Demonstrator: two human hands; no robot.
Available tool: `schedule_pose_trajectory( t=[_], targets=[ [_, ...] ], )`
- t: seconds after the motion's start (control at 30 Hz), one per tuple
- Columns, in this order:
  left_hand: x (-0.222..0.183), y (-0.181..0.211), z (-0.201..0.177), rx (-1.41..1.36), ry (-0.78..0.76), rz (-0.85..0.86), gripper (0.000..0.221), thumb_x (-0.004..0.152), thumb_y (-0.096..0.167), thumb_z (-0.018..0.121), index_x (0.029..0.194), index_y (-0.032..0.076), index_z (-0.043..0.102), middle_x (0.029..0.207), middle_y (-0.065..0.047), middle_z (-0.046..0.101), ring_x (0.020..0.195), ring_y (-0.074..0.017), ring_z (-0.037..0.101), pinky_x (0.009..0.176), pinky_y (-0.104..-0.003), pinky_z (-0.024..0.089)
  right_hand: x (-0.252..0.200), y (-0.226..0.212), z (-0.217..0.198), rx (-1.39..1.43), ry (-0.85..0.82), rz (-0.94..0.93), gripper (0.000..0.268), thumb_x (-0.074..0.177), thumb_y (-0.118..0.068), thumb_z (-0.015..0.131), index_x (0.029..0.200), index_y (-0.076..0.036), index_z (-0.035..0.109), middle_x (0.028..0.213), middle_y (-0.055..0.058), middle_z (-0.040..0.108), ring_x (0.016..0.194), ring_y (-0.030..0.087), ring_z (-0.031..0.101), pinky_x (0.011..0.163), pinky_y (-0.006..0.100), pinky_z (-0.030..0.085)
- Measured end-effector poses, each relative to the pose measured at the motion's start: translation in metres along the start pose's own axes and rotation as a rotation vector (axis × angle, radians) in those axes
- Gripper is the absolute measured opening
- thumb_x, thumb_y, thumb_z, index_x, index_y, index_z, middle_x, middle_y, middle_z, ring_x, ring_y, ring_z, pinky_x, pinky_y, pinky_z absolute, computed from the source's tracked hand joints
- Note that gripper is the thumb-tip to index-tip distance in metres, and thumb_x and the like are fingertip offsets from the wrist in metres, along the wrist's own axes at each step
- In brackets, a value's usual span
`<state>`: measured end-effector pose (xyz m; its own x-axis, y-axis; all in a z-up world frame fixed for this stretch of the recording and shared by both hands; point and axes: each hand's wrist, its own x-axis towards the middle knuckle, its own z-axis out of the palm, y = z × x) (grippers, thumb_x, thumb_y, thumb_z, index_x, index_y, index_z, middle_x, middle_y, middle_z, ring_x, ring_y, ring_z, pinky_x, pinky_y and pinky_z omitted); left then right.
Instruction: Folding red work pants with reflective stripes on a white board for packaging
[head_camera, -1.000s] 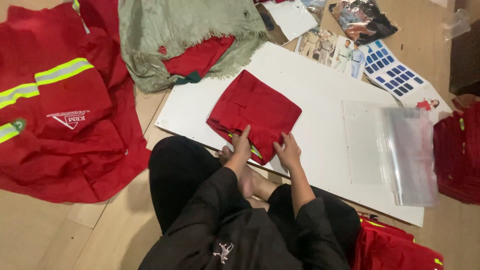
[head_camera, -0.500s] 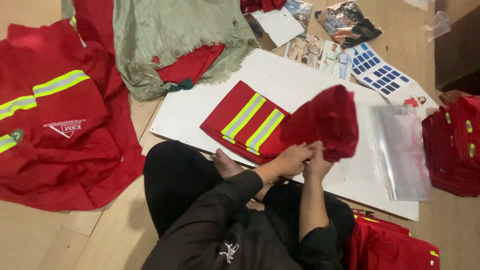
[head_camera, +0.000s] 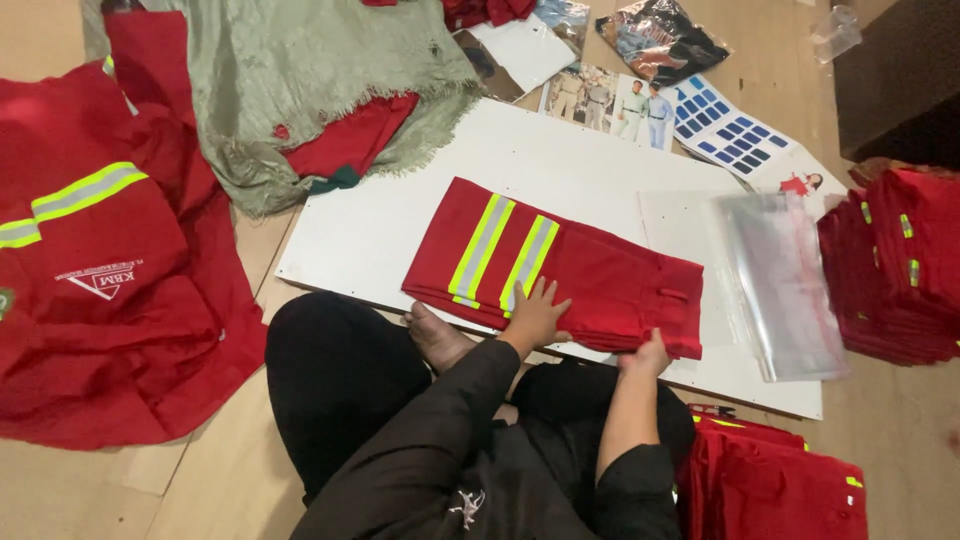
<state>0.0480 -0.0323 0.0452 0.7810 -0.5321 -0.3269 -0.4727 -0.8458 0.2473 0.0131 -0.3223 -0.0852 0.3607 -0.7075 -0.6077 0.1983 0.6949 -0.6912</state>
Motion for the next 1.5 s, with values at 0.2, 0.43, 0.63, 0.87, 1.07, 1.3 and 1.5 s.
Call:
schedule_pose_trajectory(
  t=[0.2,0.43,0.63,0.87,1.07,1.3,1.5],
  targets=[
    [-0.002,0.004,-0.009,-0.033,-0.009,-0.046,0.075,0.095,0.078,0.033,0.155,0.035,0.045,0.170,-0.008,0.028,0.160,-0.0316,0.014,0.118,-0.075,0.006,0.006,-0.002,-0.003,0.121,-0.074,0.068,0.037,0.102,-0.026,0.065,0.132,-0.004,0.063,0.124,0.023,0.072,0.112,0.040,0.074,0.097,0.060,0.062],
    [0.014,0.020,0.016,-0.169,0.055,0.043,0.066,0.102,0.068,0.030,0.153,0.031,0.049,0.167,-0.007,0.037,0.158,-0.0296,0.022,0.120,-0.073,0.002,0.000,-0.003,-0.003,0.230,-0.155,0.119,0.037,0.098,-0.031,0.070,0.125,-0.006,0.070,0.123,0.017,0.075,0.110,0.035,0.076,0.103,0.058,0.060],
    [0.027,0.052,0.014,-0.340,0.124,0.081,0.060,0.105,0.059,0.038,0.153,0.024,0.048,0.160,-0.011,0.046,0.154,-0.0360,0.032,0.113,-0.084,0.008,-0.020,-0.008,0.008,0.221,-0.215,0.112,0.040,0.098,-0.032,0.070,0.129,-0.006,0.069,0.125,0.017,0.073,0.115,0.033,0.074,0.107,0.054,0.057],
    [0.071,0.067,0.047,-0.705,0.272,0.047,0.050,0.102,0.053,0.050,0.137,0.018,0.061,0.133,-0.013,0.066,0.130,-0.0379,0.059,0.105,-0.071,0.039,-0.024,-0.010,0.017,0.207,-0.225,0.121,0.037,0.094,-0.027,0.077,0.123,-0.006,0.072,0.119,0.017,0.076,0.109,0.033,0.076,0.105,0.052,0.059],
    [0.092,0.020,0.046,-1.170,0.767,-0.388,0.030,0.101,0.031,0.060,0.090,0.004,0.069,0.088,-0.023,0.072,0.096,-0.0455,0.069,0.080,-0.058,0.052,-0.041,-0.018,0.022,0.194,-0.145,0.127,0.036,0.090,-0.027,0.080,0.121,-0.008,0.072,0.112,0.015,0.077,0.101,0.031,0.079,0.097,0.051,0.064],
    [0.055,-0.157,0.014,-1.423,1.177,-0.782,0.023,0.100,0.025,0.065,0.088,0.005,0.068,0.086,-0.018,0.070,0.090,-0.0332,0.068,0.080,-0.044,0.049,0.012,0.000,0.000,-0.119,-0.064,0.069,0.045,0.096,-0.023,0.077,0.135,-0.010,0.060,0.121,0.019,0.073,0.111,0.039,0.074,0.095,0.066,0.056],
    [-0.046,-0.363,0.002,-1.491,1.552,-0.873,0.026,0.105,0.027,0.062,0.106,0.001,0.064,0.101,-0.020,0.070,0.105,-0.0295,0.070,0.094,-0.042,0.052,0.027,-0.019,0.014,-0.113,-0.174,-0.137,0.053,0.096,-0.016,0.085,0.140,-0.018,0.055,0.132,0.018,0.070,0.121,0.044,0.068,0.100,0.075,0.048]
  ],
)
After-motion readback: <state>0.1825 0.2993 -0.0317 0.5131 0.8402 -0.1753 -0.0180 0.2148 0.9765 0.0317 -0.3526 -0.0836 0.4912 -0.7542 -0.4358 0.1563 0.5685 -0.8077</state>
